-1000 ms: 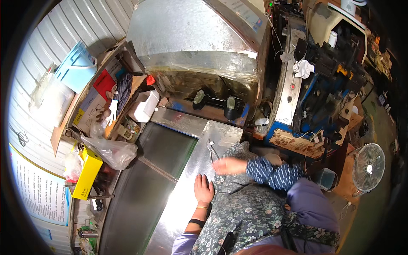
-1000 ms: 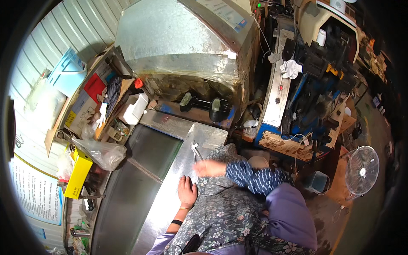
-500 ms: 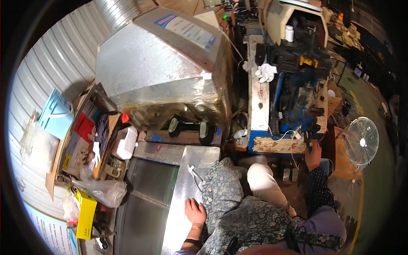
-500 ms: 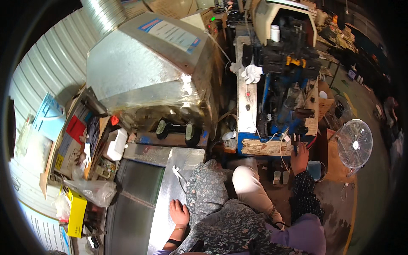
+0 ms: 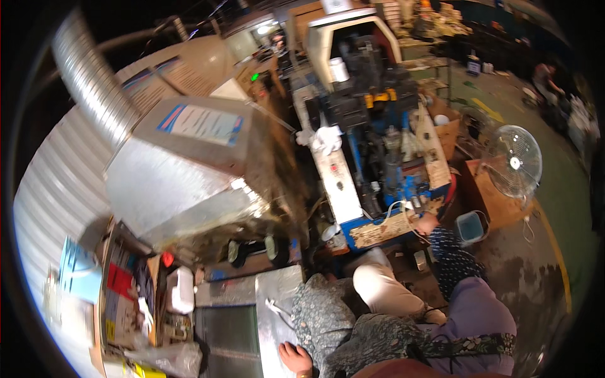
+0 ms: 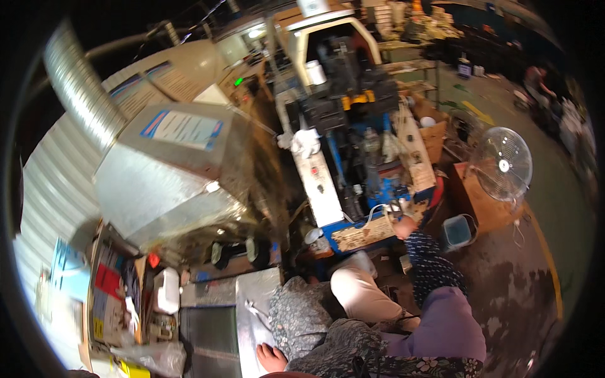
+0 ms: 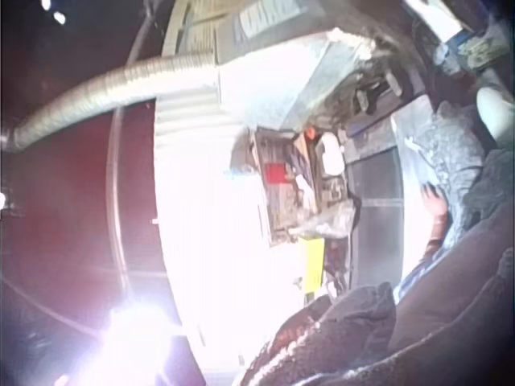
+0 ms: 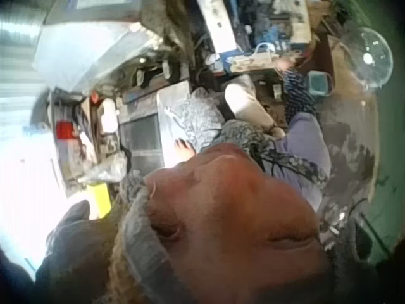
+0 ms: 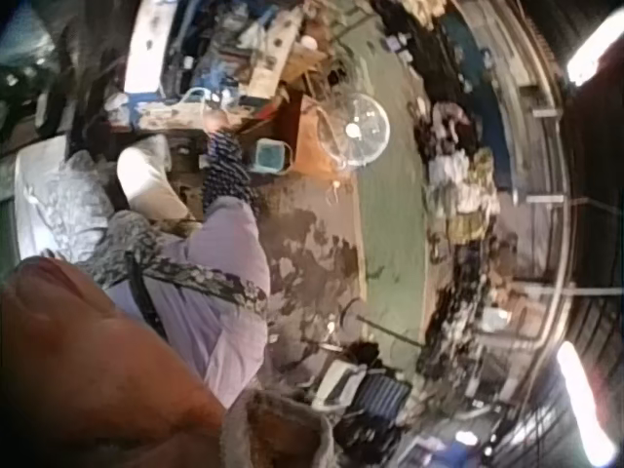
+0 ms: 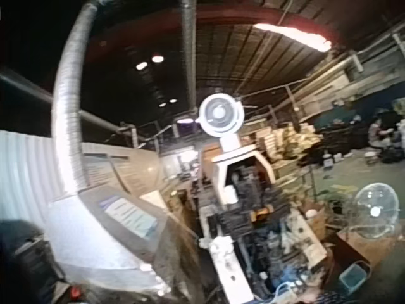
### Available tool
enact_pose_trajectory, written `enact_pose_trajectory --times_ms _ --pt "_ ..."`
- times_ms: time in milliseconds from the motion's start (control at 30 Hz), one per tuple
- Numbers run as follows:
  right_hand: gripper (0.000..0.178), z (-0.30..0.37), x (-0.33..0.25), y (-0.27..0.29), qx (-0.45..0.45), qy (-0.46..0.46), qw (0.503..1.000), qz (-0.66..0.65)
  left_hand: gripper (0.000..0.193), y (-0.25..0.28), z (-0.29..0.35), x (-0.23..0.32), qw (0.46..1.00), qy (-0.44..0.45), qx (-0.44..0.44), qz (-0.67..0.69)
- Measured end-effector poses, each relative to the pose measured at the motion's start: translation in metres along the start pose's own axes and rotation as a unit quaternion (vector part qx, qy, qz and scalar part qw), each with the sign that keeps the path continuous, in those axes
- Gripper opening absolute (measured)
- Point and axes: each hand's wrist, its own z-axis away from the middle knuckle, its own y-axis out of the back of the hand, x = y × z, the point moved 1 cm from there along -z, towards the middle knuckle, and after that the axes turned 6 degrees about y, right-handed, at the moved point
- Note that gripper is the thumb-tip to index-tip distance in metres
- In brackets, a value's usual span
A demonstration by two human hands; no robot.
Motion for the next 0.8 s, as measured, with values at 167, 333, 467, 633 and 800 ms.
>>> enact_pose_trajectory --times_ms 167,333,467,633,800 --pt "0.028 -0.011 0.011 -0.016 0.179 0.005 0.978 0.104 0.056 0.017 -0.002 0.008 0.994 -0.103 -0.026 -0.006" --pt "0.037 0.001 -0.003 -0.010 0.158 0.020 0.981 0.110 0.050 0.038 -0.005 0.029 0.993 -0.117 0.013 0.006" --pt "0.038 0.017 -0.020 -0.003 0.154 0.006 0.981 0.120 0.046 0.044 -0.007 0.039 0.993 -0.118 0.012 0.004" --pt "0.039 0.022 -0.030 -0.001 0.123 0.007 0.979 0.163 0.042 0.056 -0.010 0.050 0.991 -0.133 0.011 0.001" --pt "0.038 0.024 -0.032 -0.001 0.140 -0.018 0.978 0.153 0.037 0.088 -0.020 0.078 0.987 -0.160 0.023 -0.005"
